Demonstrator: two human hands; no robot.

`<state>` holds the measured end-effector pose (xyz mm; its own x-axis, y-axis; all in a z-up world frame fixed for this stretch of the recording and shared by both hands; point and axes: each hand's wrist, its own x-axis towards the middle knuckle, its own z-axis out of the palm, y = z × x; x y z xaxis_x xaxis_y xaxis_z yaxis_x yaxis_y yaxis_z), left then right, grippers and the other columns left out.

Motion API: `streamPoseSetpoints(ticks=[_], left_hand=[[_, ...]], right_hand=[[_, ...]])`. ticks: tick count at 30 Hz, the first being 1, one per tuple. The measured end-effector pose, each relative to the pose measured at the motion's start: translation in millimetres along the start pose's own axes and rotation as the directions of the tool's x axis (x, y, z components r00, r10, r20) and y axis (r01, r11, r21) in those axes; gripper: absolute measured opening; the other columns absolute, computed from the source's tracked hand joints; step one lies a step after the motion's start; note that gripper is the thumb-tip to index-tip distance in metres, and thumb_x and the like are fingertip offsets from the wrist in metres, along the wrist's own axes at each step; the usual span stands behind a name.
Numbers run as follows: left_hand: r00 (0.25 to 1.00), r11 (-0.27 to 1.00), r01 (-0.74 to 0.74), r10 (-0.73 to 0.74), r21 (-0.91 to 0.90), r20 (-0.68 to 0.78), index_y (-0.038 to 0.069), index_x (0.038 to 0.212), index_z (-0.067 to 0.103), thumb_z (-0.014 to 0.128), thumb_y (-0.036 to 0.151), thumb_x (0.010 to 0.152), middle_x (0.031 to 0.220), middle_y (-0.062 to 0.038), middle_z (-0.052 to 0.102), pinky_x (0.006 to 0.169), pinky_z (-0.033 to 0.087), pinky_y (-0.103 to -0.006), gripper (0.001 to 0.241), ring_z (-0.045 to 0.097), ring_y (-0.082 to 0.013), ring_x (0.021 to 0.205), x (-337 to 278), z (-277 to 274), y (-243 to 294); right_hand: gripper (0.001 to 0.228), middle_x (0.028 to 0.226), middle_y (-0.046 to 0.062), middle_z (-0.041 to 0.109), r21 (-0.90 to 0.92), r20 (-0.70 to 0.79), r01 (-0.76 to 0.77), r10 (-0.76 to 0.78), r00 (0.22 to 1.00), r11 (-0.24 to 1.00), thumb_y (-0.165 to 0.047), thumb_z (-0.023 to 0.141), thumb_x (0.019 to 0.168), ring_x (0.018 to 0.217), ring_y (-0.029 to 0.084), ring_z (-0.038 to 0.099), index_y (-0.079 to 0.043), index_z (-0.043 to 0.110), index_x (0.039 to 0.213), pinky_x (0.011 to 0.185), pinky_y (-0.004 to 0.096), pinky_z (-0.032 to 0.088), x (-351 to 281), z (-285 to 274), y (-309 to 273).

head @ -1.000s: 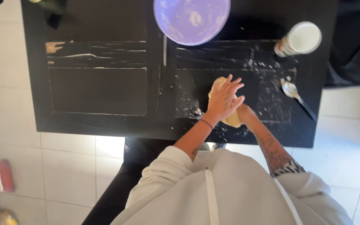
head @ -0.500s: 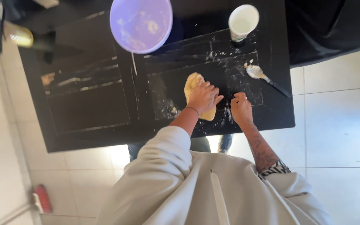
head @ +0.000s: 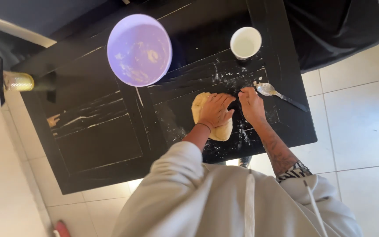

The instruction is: Kneading a piece of dough on a black table surface.

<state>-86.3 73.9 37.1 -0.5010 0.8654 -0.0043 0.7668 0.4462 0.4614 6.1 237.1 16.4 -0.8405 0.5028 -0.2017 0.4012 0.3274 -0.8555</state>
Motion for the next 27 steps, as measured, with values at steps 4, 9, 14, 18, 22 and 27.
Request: streamPoseSetpoints(ticks=[4, 9, 14, 18, 22, 27], left_hand=[[0.966, 0.95, -0.046, -0.036, -0.308, -0.257, 0.009, 0.14, 0.053, 0.061, 0.043, 0.089, 0.134, -0.011, 0.063, 0.111, 0.035, -0.0442, 0.061, 0.055, -0.0299, 0.127, -10.2, -10.2, -2.6], [0.758, 0.396, -0.083, -0.571, -0.915, -0.316, 0.008, 0.145, 0.046, 0.053, 0.035, 0.101, 0.136, -0.015, 0.062, 0.113, 0.04, -0.0441, 0.053, 0.057, -0.0357, 0.128, -34.5, -14.2, -37.8], [0.681, 0.675, 0.352, -0.66, -0.648, -0.318, 0.007, 0.131, 0.06, 0.044, 0.032, 0.111, 0.123, -0.017, 0.07, 0.099, 0.052, -0.0456, 0.036, 0.066, -0.0384, 0.114, -64.8, 99.2, -102.9], [0.738, 0.684, 0.449, -0.646, -0.575, -0.193, 0.008, 0.121, 0.069, 0.035, 0.035, 0.112, 0.111, -0.016, 0.07, 0.091, 0.049, -0.0464, 0.045, 0.064, -0.0367, 0.106, -61.7, 73.6, -76.2], [0.641, 0.41, 0.404, -0.765, -0.818, -0.067, 0.01, 0.107, 0.078, 0.038, 0.04, 0.11, 0.096, -0.014, 0.069, 0.088, 0.05, -0.0431, 0.05, 0.066, -0.0332, 0.094, -71.5, -5.6, -24.3], [0.694, 0.562, 0.19, -0.657, -0.805, -0.295, 0.005, 0.1, 0.071, 0.048, 0.033, 0.109, 0.087, -0.011, 0.062, 0.083, 0.05, -0.0376, 0.038, 0.063, -0.0286, 0.087, -103.1, 3.8, 36.4]], right_hand=[[0.032, 0.104, 0.018, 0.073, 0.038, 0.017, -0.007, 0.006, 1.0, 0.999, -0.03, 0.059, 0.105, 0.099, 0.034, 0.07, -0.003, 0.064, 0.122, 0.085, 0.042, 0.053, 22.7, 18.8, -21.3], [0.034, 0.105, 0.02, 0.072, 0.003, 0.163, 0.034, -0.034, 0.986, 0.999, -0.032, 0.056, 0.103, 0.1, 0.036, 0.07, -0.006, 0.069, 0.119, 0.085, 0.041, 0.053, 44.7, 72.4, -54.4], [0.033, 0.099, 0.022, 0.071, -0.266, 0.317, 0.18, -0.09, 0.944, 0.947, -0.034, 0.061, 0.102, 0.095, 0.038, 0.069, -0.003, 0.073, 0.105, 0.081, 0.044, 0.054, 43.4, 125.0, -45.2], [0.028, 0.089, 0.022, 0.071, -0.339, 0.275, 0.279, -0.189, 0.943, 0.899, -0.029, 0.065, 0.099, 0.083, 0.039, 0.069, -0.003, 0.075, 0.095, 0.076, 0.045, 0.056, 31.7, 115.4, -36.2], [0.034, 0.083, 0.021, 0.069, -0.289, 0.246, 0.257, -0.187, 0.951, 0.922, -0.03, 0.068, 0.1, 0.077, 0.037, 0.069, 0.001, 0.07, 0.086, 0.072, 0.046, 0.054, 18.0, 79.4, -72.0], [0.023, 0.09, 0.015, 0.073, -0.199, 0.128, 0.36, -0.34, 0.932, 0.912, -0.027, 0.068, 0.097, 0.081, 0.033, 0.07, -0.005, 0.075, 0.097, 0.072, 0.044, 0.055, -8.3, 55.5, -109.8]])
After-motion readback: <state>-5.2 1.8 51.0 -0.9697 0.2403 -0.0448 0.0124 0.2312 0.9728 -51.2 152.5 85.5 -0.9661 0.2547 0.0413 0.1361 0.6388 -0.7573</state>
